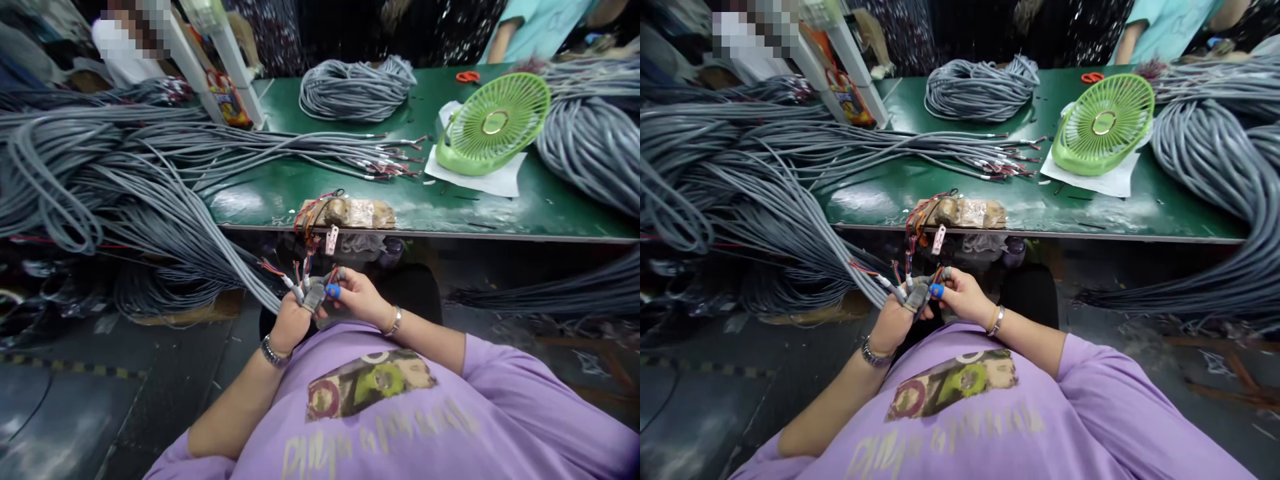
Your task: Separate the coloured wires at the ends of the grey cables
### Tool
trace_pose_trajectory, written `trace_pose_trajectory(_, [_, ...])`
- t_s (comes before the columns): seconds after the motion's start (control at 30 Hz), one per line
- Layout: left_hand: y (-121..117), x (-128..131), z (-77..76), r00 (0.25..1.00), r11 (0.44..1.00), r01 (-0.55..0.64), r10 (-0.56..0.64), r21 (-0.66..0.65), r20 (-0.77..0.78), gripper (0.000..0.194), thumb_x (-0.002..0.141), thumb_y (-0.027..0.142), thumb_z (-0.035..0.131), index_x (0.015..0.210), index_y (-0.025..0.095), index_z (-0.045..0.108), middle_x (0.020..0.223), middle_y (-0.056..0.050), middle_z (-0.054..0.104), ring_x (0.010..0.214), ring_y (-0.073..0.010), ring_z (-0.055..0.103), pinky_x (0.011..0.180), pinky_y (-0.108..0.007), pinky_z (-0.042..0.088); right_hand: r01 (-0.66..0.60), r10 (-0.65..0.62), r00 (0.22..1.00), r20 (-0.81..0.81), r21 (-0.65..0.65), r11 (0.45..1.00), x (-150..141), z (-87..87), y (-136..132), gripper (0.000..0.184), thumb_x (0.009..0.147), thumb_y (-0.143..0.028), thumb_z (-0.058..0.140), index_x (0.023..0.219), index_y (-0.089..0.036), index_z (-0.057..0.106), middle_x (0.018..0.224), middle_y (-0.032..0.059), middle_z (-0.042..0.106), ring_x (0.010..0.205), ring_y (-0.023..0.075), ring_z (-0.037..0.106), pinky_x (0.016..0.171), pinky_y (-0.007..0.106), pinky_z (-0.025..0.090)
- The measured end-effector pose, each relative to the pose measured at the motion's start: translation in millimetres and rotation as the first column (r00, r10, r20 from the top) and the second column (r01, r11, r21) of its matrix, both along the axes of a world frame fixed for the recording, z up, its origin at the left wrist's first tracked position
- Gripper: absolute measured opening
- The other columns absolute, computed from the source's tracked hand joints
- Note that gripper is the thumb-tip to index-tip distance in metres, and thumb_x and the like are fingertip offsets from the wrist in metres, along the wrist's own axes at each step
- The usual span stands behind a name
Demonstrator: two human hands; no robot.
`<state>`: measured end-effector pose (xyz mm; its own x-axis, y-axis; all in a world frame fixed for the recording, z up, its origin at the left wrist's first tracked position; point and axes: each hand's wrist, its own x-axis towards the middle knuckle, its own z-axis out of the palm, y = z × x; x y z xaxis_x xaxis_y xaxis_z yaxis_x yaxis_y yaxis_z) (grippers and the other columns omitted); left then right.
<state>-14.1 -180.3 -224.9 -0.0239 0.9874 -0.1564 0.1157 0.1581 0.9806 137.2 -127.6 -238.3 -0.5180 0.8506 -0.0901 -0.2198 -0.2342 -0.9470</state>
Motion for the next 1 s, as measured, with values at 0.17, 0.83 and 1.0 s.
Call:
trace_pose_trajectory(0.17, [-5.6, -2.6, 0.6, 0.999, 0.998, 0.003, -0.006, -0.06, -0.049, 0.037, 0.083, 0.051, 0.061, 0.076, 0.015, 0.062, 0.057, -0.001, 0.064, 0.048, -0.0109, 0.061, 0.047, -0.019, 0.048, -0.023, 0.027, 0.999, 0.046, -0.074, 0.997, 1.1, 9.4, 9.1, 0.038, 0.063, -0.043, 0.078, 0.08, -0.017, 0.056, 0.063, -0.0042, 0.055, 0.049, 0.0068, 0.046, 0.044, 0.02, 0.041])
trace_pose_trajectory(0.83, [-6.2, 7.7, 3.0, 0.896, 0.931, -0.364, 0.351, -0.002, 0.272, 0.024, 0.074, 0.035, 0.072, 0.071, 0.015, 0.061, 0.057, 0.003, 0.062, 0.041, -0.0073, 0.055, 0.039, -0.017, 0.044, 0.006, -0.004, 0.999, 0.049, -0.043, 0.999, -8.7, 12.1, 1.0, 0.037, 0.064, -0.045, 0.078, 0.075, -0.015, 0.06, 0.066, -0.0013, 0.056, 0.055, 0.0084, 0.044, 0.047, 0.022, 0.035])
trace_pose_trajectory(1.0, [-9.9, 5.1, -2.5, 0.939, 0.962, -0.272, 0.268, -0.008, 0.218, 0.027, 0.074, 0.039, 0.072, 0.075, 0.015, 0.06, 0.059, 0.001, 0.064, 0.043, -0.0088, 0.057, 0.043, -0.019, 0.047, -0.042, 0.042, 0.995, 0.087, -0.012, 0.999, -13.6, 21.5, 7.9, 0.036, 0.067, -0.045, 0.076, 0.08, -0.015, 0.059, 0.067, -0.0013, 0.058, 0.056, 0.0085, 0.048, 0.048, 0.021, 0.037])
